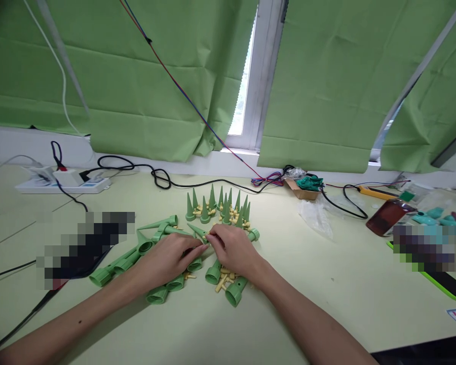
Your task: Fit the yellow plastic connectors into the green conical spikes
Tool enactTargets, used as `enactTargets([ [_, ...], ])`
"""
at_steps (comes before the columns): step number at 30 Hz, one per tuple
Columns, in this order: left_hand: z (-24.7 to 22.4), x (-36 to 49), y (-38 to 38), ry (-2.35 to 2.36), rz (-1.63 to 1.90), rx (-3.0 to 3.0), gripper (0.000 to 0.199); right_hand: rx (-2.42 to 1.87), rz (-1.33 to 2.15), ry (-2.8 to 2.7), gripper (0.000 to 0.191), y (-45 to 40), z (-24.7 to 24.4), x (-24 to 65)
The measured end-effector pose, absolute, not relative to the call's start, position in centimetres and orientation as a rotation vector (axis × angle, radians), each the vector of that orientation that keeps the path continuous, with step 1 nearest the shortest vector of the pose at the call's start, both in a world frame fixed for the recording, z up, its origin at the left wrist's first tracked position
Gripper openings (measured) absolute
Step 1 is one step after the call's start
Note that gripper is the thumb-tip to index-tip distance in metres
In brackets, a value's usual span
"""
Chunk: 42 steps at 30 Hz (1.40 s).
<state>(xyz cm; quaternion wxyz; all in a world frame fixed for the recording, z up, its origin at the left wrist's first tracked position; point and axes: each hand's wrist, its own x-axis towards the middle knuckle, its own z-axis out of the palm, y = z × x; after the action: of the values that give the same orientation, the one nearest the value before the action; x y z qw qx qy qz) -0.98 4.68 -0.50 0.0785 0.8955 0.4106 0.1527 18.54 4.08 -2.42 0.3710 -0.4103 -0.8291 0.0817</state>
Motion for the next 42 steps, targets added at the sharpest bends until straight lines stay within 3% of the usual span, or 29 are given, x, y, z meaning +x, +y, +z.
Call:
enactTargets([
  [11,-0.97,-1.22,4.9,1.248,0.362,2.658,0.045,-1.031,0.222,-2.122,0.016,4.09,-2.44,18.46],
  [22,-0.5,-1.03,5.06,1.189,0.56,2.642,0.038,-1.007,0.177,-2.045,0.015,4.22,-2.54,18.38],
  [31,-0.83,-1.12,5.07,1.124,0.766,2.592,0.019,-0.954,0.161,-1.995,0.016,4.1,-2.5,18.37],
  [42,-1.13,-1.03,5.39,1.1,1.075,2.508,0.017,-0.884,0.148,-2.004,0.015,3.97,-2.35,18.2],
])
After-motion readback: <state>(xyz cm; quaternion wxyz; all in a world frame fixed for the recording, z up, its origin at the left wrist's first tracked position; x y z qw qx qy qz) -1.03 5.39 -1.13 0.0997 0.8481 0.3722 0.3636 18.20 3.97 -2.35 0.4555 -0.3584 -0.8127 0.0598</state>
